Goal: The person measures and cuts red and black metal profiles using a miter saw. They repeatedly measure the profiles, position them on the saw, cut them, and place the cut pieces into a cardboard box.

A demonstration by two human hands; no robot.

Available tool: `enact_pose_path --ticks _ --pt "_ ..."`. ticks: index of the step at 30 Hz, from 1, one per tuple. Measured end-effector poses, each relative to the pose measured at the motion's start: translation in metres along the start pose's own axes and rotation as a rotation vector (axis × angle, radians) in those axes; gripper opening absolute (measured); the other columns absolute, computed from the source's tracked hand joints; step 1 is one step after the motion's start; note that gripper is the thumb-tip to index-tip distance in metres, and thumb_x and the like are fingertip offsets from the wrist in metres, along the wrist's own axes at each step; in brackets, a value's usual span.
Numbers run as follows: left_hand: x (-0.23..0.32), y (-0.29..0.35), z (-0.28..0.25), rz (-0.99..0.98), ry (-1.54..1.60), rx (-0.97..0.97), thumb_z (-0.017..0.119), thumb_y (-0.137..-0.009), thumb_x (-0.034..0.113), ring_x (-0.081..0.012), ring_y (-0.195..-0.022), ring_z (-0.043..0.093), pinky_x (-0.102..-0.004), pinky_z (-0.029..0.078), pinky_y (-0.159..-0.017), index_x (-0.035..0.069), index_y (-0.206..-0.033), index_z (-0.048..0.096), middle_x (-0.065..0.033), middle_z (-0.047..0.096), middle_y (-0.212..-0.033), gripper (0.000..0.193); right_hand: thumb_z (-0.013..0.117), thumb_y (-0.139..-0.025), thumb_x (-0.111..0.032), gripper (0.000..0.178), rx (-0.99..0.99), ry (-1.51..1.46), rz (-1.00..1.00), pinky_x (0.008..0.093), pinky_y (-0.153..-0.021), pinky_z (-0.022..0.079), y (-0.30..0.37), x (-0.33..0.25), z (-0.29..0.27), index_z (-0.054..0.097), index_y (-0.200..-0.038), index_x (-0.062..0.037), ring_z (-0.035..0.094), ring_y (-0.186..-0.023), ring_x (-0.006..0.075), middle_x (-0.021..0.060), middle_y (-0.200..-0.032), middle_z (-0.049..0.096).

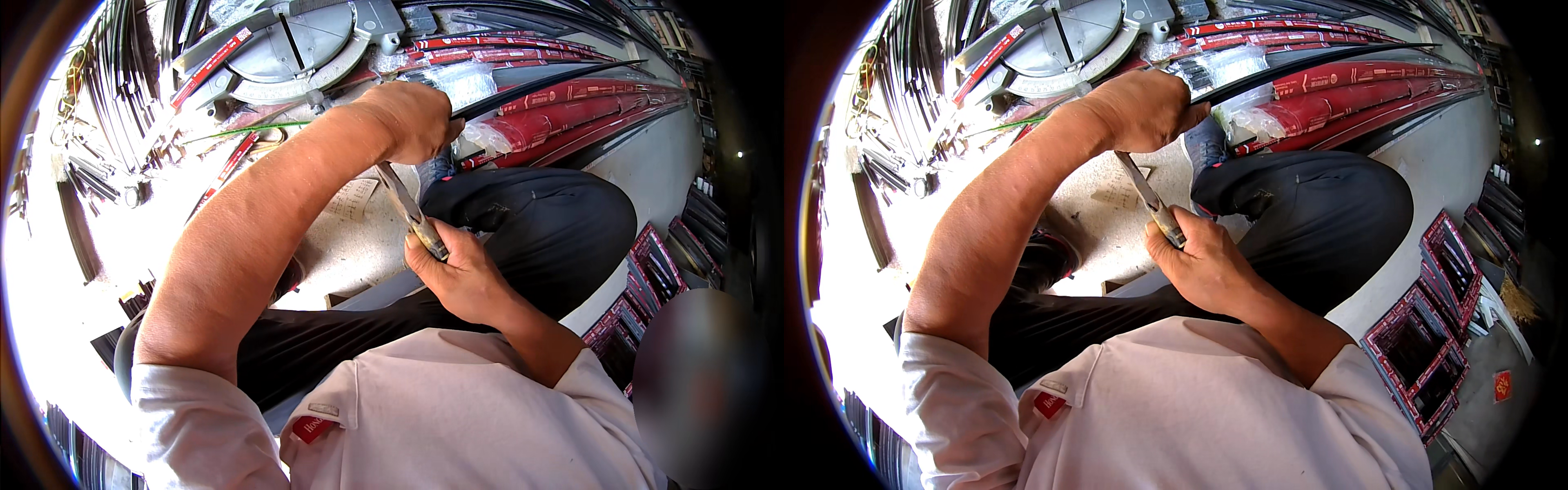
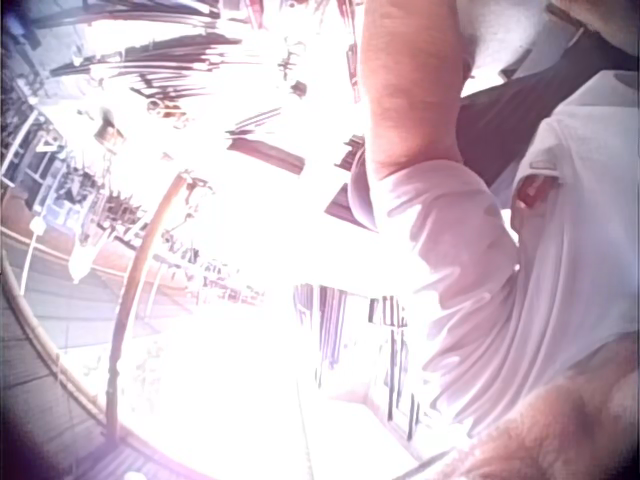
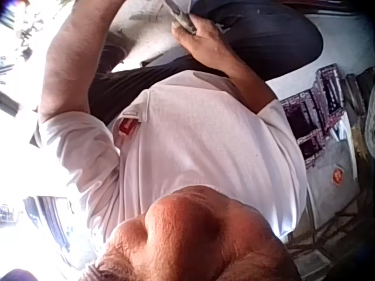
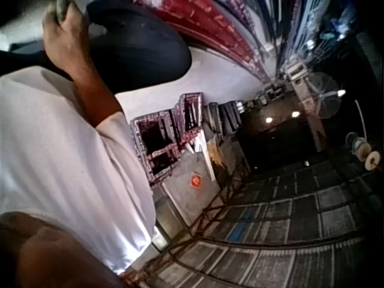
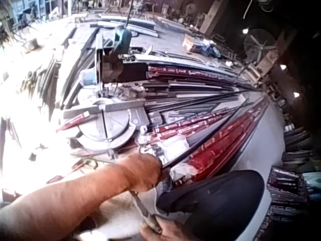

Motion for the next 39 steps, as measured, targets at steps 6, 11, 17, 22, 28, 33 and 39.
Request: enact_pose_path --ticks 6,11,17,22,28,33,39 --pt "-0.001 -0.005 -0.001 0.059 0.122 -0.02 0.048 -0.113 0.044 -0.044 -0.07 0.066 -0.0486 0.055 -0.071 -0.003 -0.08 0.072 -0.0243 0.065 -0.069 0.062 0.06 -0.112 -0.03 0.034 0.074 0.029 -0.07 0.0327 -0.059 0.041 0.001 -0.001 -0.002 0.057 -0.092 -0.0022 0.043 -0.068 0.0074 0.0 -0.069 0.05" --pt "-0.003 -0.006 -0.003 0.021 0.202 -0.066 0.049 -0.113 0.046 -0.0366 -0.063 0.065 -0.0445 0.055 -0.069 -0.004 -0.081 0.071 -0.0209 0.062 -0.063 0.063 0.066 -0.107 -0.032 0.038 0.112 0.008 -0.084 0.0418 -0.058 0.045 -0.001 0.0 -0.004 0.059 -0.091 0.0012 0.053 -0.058 0.0226 0.0171 -0.066 0.056" --pt "-0.017 0.005 0.001 -0.203 0.635 -0.244 0.05 -0.11 0.059 -0.0211 -0.053 0.063 -0.0363 0.055 -0.055 -0.002 -0.087 0.07 -0.0121 0.066 -0.067 0.068 0.061 -0.111 -0.042 0.043 -0.045 -0.082 0.078 0.0288 -0.076 0.057 0.001 0.002 0.001 0.068 -0.112 0.0007 0.064 -0.082 0.009 0.0042 -0.09 0.069" --pt "-0.022 0.015 -0.008 -0.235 0.818 -0.257 0.052 -0.109 0.061 -0.0123 -0.054 0.062 -0.0283 0.054 -0.051 0.001 -0.093 0.071 -0.0053 0.067 -0.069 0.065 0.061 -0.11 -0.042 0.048 -0.132 -0.19 0.157 0.0307 -0.09 0.059 0.013 0.006 0.002 0.067 -0.128 0.0029 0.068 -0.101 0.0125 0.0074 -0.11 0.071" --pt "-0.02 0.017 -0.006 -0.243 0.959 -0.287 0.053 -0.11 0.058 -0.0105 -0.055 0.063 -0.0261 0.053 -0.05 0.002 -0.094 0.073 -0.0024 0.067 -0.07 0.061 0.06 -0.111 -0.039 0.047 -0.149 -0.257 0.15 0.0316 -0.094 0.059 0.017 0.006 0.0 0.065 -0.13 0.0034 0.067 -0.106 0.0138 0.0096 -0.116 0.07" --pt "-0.02 0.02 -0.006 -0.24 1.007 -0.32 0.054 -0.109 0.056 -0.01 -0.056 0.063 -0.0256 0.054 -0.051 0.003 -0.096 0.073 -0.0019 0.066 -0.072 0.058 0.06 -0.111 -0.038 0.046 -0.154 -0.269 0.156 0.0313 -0.093 0.059 0.017 0.002 -0.001 0.065 -0.13 0.0032 0.067 -0.104 0.0133 0.0091 -0.115 0.07" --pt "-0.023 0.017 0.0 -0.234 0.99 -0.333 0.054 -0.109 0.058 -0.0096 -0.058 0.062 -0.0251 0.054 -0.054 0.003 -0.098 0.073 -0.0016 0.066 -0.073 0.059 0.061 -0.111 -0.038 0.046 -0.146 -0.267 0.138 0.0304 -0.091 0.059 0.016 0.004 -0.002 0.066 -0.13 0.003 0.067 -0.101 0.0125 0.0086 -0.113 0.07"
Point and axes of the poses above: each hand's wrist, its own y-axis away from the middle knuckle, its own z-axis out of the palm, x = y × z, the point moved 8 cm from there along -y, towards the middle knuckle
